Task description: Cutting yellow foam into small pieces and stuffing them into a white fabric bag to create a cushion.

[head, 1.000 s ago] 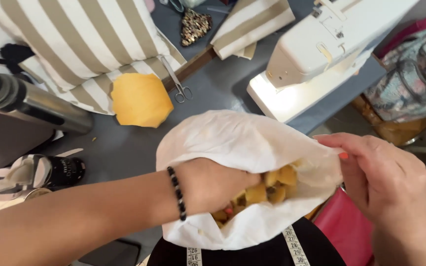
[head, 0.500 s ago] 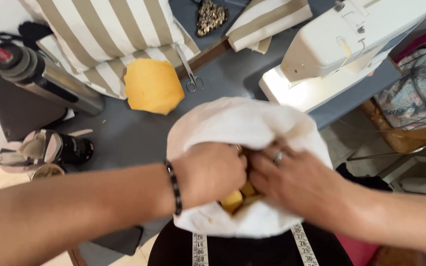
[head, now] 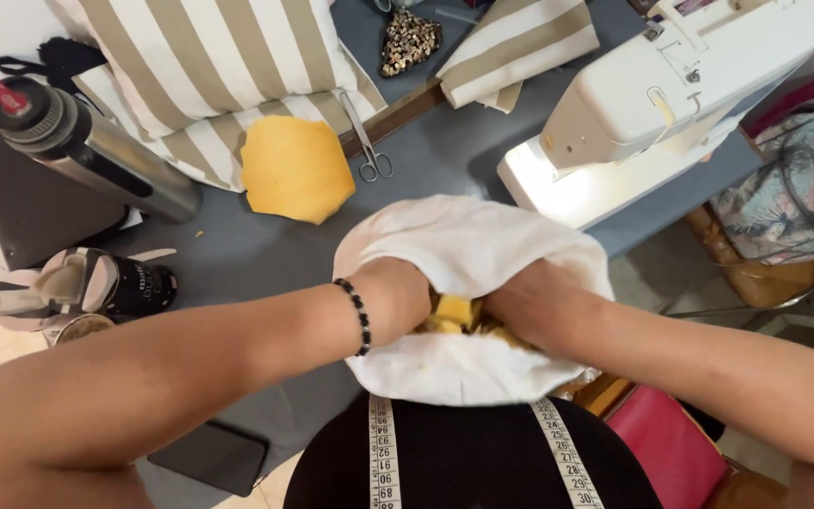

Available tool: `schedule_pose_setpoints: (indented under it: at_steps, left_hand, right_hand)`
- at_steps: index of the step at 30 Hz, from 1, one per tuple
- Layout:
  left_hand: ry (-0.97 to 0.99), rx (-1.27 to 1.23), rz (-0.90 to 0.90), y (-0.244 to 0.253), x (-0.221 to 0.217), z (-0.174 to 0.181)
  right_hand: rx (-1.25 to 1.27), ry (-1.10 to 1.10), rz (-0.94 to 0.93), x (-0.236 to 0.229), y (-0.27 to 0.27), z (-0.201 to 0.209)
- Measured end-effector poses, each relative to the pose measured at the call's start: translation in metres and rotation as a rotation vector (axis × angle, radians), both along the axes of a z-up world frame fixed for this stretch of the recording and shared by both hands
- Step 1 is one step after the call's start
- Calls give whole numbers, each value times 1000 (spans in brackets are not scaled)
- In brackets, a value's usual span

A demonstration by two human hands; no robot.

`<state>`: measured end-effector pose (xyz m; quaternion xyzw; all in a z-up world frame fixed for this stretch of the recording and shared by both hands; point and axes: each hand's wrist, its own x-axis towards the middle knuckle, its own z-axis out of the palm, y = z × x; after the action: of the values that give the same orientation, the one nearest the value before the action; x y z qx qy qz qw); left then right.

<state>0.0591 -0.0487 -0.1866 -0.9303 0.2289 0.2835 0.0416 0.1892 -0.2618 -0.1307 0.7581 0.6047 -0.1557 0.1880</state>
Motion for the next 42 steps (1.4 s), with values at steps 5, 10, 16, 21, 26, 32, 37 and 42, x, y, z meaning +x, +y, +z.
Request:
schedule_pose_setpoints:
  at_steps: [5, 10, 16, 21, 26, 32, 37, 42]
  left_hand:
    - [-310, -195, -24, 19, -8, 94]
    - [-515, -404, -176, 26, -22, 175]
    - [-407, -279, -190, 29, -45, 226]
    - [-284, -176, -78, 27, -71, 218]
    - [-561, -391, -141, 35, -96, 208]
    - [-515, -421, -11, 66, -115, 216]
    - [-490, -299, 70, 58, -120, 199]
    - [-771, 0, -64, 13, -132, 184]
  right_hand:
    - [-123, -18, 87, 1, 6, 39]
    - [-125, 56, 197, 8, 2, 72]
    - [336, 208, 409, -6, -31, 116]
    - [535, 318, 322, -32, -61, 114]
    - [731, 177, 371, -47, -75, 96]
    - [871, 177, 393, -57, -89, 89]
    - [828, 273, 317, -62, -76, 77]
    - [847, 204, 319, -69, -69, 82]
